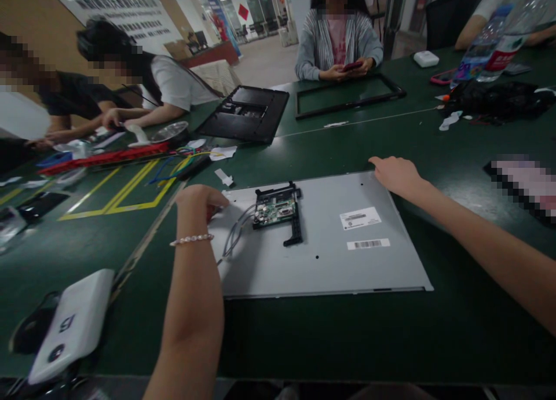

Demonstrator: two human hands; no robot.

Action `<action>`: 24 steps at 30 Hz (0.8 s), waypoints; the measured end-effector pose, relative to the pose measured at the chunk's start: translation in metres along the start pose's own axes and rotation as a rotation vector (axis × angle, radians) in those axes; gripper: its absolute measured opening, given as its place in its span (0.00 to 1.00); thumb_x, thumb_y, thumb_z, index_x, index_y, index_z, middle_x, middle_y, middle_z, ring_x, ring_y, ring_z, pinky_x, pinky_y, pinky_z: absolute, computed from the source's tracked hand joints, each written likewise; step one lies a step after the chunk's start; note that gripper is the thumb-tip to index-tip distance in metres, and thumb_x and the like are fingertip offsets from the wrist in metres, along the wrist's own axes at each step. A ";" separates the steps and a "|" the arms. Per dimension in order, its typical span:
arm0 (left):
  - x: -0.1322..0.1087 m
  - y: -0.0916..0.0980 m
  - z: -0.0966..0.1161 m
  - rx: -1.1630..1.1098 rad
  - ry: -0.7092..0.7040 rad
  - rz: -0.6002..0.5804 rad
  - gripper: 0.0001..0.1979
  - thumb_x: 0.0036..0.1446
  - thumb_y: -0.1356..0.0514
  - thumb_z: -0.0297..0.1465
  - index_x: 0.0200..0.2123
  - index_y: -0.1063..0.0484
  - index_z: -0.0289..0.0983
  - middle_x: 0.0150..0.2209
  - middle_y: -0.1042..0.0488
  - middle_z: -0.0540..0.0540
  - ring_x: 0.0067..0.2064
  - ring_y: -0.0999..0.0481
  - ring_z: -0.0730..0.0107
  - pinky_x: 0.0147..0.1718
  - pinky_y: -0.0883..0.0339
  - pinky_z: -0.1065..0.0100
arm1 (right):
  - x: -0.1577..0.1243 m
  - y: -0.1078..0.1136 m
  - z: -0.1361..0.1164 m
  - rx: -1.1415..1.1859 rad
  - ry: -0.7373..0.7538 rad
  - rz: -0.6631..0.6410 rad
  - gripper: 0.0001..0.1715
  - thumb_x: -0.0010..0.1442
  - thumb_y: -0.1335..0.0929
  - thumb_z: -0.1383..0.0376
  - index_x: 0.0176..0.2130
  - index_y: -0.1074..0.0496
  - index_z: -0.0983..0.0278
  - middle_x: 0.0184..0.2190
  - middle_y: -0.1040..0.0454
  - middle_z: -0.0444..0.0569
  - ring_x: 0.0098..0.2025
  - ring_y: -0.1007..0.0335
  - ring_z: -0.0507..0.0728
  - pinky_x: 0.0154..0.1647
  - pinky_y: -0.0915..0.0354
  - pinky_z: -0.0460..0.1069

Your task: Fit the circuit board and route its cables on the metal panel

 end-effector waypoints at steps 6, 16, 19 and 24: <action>-0.015 0.000 0.033 0.114 0.080 -0.329 0.25 0.58 0.47 0.48 0.25 0.25 0.33 0.28 0.22 0.38 0.40 0.23 0.53 0.43 0.32 0.59 | 0.005 0.003 0.024 -0.096 -0.108 -0.057 0.26 0.65 0.42 0.66 0.60 0.35 0.65 0.44 0.24 0.66 0.46 0.26 0.71 0.40 0.33 0.62; -0.016 -0.009 0.059 0.002 -0.013 -0.375 0.36 0.39 0.39 0.64 0.30 0.22 0.35 0.31 0.21 0.33 0.42 0.21 0.45 0.40 0.28 0.60 | 0.004 0.019 0.054 -0.081 -0.249 -0.269 0.29 0.63 0.38 0.62 0.62 0.35 0.65 0.56 0.31 0.68 0.54 0.31 0.75 0.45 0.35 0.66; -0.020 -0.009 0.062 0.052 -0.040 -0.375 0.40 0.39 0.44 0.68 0.30 0.21 0.36 0.30 0.21 0.33 0.41 0.21 0.44 0.38 0.27 0.58 | 0.002 0.024 0.050 -0.065 -0.243 -0.303 0.30 0.61 0.36 0.58 0.61 0.33 0.65 0.56 0.30 0.67 0.53 0.31 0.75 0.44 0.33 0.66; -0.026 -0.012 0.060 0.025 -0.066 -0.345 0.42 0.33 0.41 0.68 0.33 0.20 0.35 0.30 0.21 0.33 0.40 0.21 0.45 0.39 0.27 0.59 | -0.004 0.031 0.035 -0.038 -0.220 -0.353 0.32 0.62 0.37 0.51 0.56 0.29 0.68 0.55 0.29 0.68 0.53 0.31 0.74 0.48 0.34 0.65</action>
Point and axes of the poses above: each hand's wrist, its own x-axis towards the middle knuckle, its own y-axis out of the back of the hand, z = x × y, the point moved 1 cm from there along x, towards the middle knuckle
